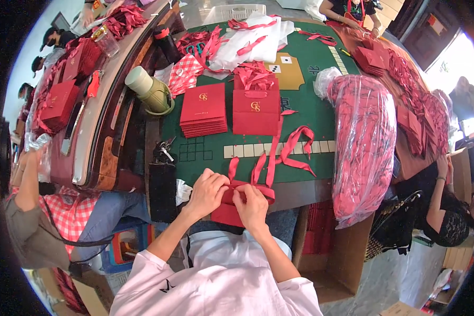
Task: The person attaches ribbon handles to small gift bags by hand, opens a plastic bag of ribbons to retrieve additional ribbons, and attaches ribbon handles to more bags.
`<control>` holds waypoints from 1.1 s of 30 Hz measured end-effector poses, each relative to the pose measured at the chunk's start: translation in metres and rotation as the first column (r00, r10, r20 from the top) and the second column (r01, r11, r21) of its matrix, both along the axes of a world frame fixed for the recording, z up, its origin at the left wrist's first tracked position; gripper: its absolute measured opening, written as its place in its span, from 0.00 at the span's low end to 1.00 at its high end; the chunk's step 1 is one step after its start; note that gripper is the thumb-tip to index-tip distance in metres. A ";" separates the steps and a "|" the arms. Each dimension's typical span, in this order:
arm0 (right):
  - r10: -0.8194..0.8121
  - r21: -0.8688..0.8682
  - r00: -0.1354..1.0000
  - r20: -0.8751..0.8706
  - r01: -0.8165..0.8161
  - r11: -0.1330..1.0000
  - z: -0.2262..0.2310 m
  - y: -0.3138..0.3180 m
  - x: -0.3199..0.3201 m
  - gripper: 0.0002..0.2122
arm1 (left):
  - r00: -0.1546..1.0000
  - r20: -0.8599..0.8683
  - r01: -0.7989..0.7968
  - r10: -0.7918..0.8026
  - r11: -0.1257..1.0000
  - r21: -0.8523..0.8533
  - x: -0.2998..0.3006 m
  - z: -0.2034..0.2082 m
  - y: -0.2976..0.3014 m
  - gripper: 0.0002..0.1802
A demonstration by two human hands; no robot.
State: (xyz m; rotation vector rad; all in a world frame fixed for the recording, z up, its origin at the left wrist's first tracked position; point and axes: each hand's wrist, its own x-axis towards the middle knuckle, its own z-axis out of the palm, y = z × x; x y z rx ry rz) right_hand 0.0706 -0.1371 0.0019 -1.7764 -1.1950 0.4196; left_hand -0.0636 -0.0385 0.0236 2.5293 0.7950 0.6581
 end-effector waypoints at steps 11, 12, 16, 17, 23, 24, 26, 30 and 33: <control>-0.013 -0.008 0.994 -0.108 0.012 1.000 0.004 0.001 -0.012 0.05 | 0.995 0.061 -0.063 0.078 0.976 -0.209 0.000 -0.003 -0.008 0.03; -0.024 -0.050 0.992 -0.122 0.018 0.999 0.007 0.000 -0.012 0.05 | 0.995 0.060 -0.063 0.077 0.976 -0.209 0.000 -0.002 -0.010 0.03; -0.050 -0.099 0.980 -0.193 0.031 0.995 0.008 0.001 -0.016 0.05 | 0.992 0.020 -0.114 0.122 0.968 -0.223 -0.001 0.002 -0.020 0.03; -0.050 -0.100 0.980 -0.194 0.031 0.994 0.007 0.001 -0.018 0.05 | 0.992 0.016 -0.122 0.129 0.967 -0.223 -0.001 0.003 -0.022 0.03; 0.010 0.086 0.994 -0.109 0.000 0.996 0.007 -0.001 -0.023 0.05 | 0.989 0.023 -0.137 0.149 0.953 -0.270 -0.004 0.010 -0.020 0.05; 0.026 0.078 0.997 -0.070 -0.021 0.997 0.008 -0.001 -0.022 0.06 | 0.989 0.022 -0.138 0.150 0.953 -0.271 -0.004 0.010 -0.019 0.05; 0.041 0.070 0.999 -0.030 -0.039 0.997 0.013 -0.002 -0.018 0.07 | 0.993 0.030 -0.099 0.113 0.951 -0.292 -0.005 0.009 -0.018 0.08; 0.129 0.046 0.992 -0.010 -0.129 0.991 0.037 -0.005 0.001 0.08 | 0.986 0.078 -0.120 0.144 0.960 -0.254 -0.006 0.010 -0.016 0.11; 0.158 0.044 0.980 0.124 -0.164 0.985 0.041 0.002 0.020 0.06 | 0.988 0.043 -0.132 0.147 0.959 -0.250 -0.003 0.010 -0.021 0.13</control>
